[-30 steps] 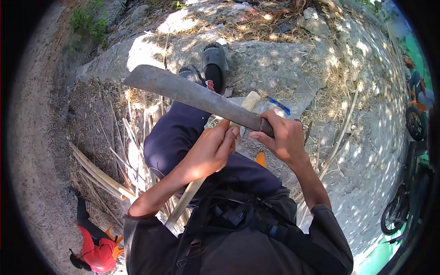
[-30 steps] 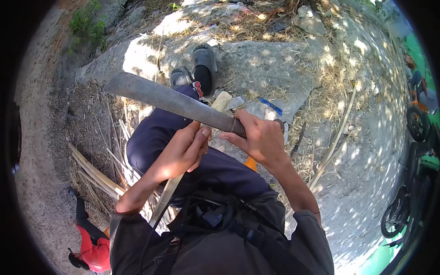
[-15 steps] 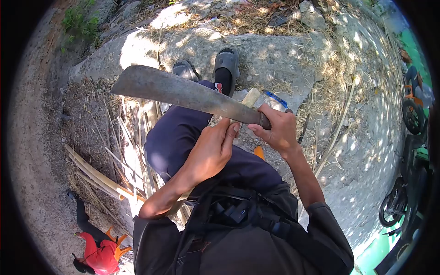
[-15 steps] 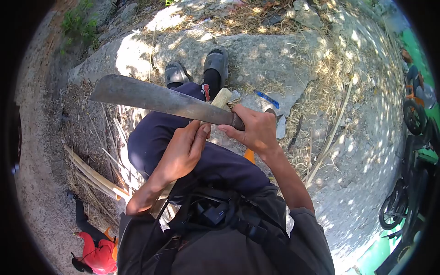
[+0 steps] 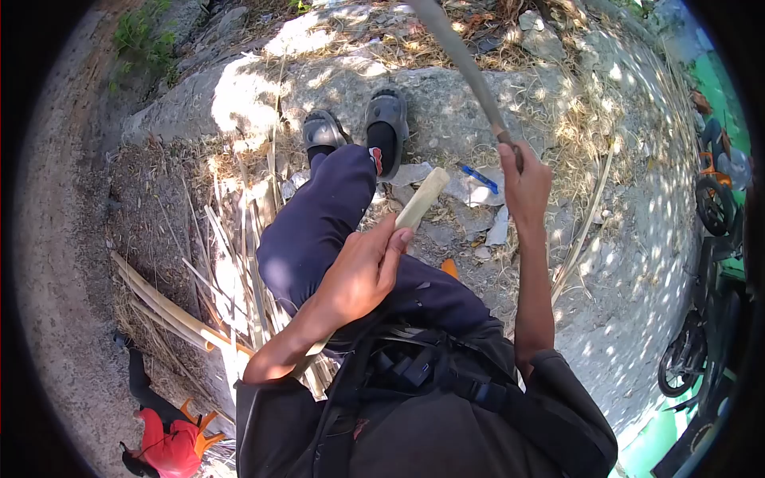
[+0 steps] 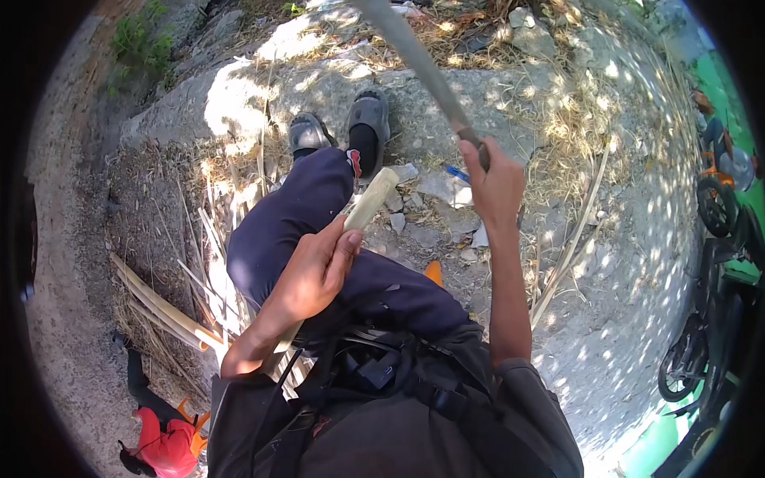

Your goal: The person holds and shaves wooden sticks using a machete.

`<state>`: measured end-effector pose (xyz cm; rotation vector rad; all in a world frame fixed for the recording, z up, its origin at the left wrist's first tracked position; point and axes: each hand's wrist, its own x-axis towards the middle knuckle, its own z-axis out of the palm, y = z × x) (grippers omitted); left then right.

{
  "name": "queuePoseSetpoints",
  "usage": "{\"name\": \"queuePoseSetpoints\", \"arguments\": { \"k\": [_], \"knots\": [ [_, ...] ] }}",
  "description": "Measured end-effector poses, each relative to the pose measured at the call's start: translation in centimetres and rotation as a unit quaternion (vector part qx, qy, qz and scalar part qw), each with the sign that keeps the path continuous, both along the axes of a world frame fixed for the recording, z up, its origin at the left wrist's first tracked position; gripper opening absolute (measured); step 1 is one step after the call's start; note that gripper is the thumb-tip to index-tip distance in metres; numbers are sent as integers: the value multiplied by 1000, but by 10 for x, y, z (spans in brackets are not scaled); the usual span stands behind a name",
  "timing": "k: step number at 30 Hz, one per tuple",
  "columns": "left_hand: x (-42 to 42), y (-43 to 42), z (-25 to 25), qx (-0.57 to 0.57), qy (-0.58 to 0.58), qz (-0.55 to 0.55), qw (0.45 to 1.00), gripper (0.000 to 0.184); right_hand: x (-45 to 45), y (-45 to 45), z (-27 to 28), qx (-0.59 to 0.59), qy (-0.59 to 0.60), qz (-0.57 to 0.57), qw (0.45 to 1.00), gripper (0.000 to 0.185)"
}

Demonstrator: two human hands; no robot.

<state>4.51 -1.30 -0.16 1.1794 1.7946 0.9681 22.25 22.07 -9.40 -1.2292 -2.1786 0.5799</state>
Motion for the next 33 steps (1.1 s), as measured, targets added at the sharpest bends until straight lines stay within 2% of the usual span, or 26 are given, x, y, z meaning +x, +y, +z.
{"name": "queuePoseSetpoints", "arguments": {
  "k": [1,2,4,6,8,10,13,15,17,18,20,21,23,25,27,29,33],
  "knots": [
    [0,-8,0,4,-11,14,1000,25,18,37,-10,-60,-3,-112,992,67],
    [-1,-14,1,11,-20,34,999,25,45,68,-26,-67,11,-168,984,65],
    [-11,-11,-1,10,-22,42,999,26,103,103,-62,-142,96,-195,966,62],
    [-13,-3,-3,-5,-35,48,998,26,147,95,-82,-270,243,-128,923,57],
    [-9,-1,6,-64,-200,53,976,30,151,55,-64,-291,219,-135,921,54],
    [-5,7,9,-58,-201,30,977,29,131,19,-48,-304,212,-107,922,50],
    [6,18,14,-31,-205,23,978,28,106,-15,-43,-285,216,2,934,48],
    [7,21,14,-20,-208,39,977,28,80,-33,-17,-286,226,36,931,47],
    [6,19,8,-26,-240,13,970,28,56,-45,9,-258,213,128,934,47],
    [6,20,10,-29,-237,11,971,28,48,-47,21,-259,216,126,933,47],
    [8,20,12,-28,-292,11,956,30,35,-48,40,-145,141,218,955,48],
    [9,20,11,-29,-290,12,957,30,30,-51,47,-146,143,218,954,48],
    [11,19,9,1,-325,33,945,27,19,-57,58,-93,60,251,962,50],
    [12,17,9,-2,-310,38,950,26,8,-59,56,-52,79,261,961,56],
    [12,14,8,-7,-295,43,955,25,3,-60,55,-15,46,276,960,66],
    [12,12,8,38,-161,12,986,29,-1,-64,60,-12,29,270,962,66],
    [4,10,7,62,-134,-1,989,37,-5,-64,63,45,25,261,964,62]
  ]
}}
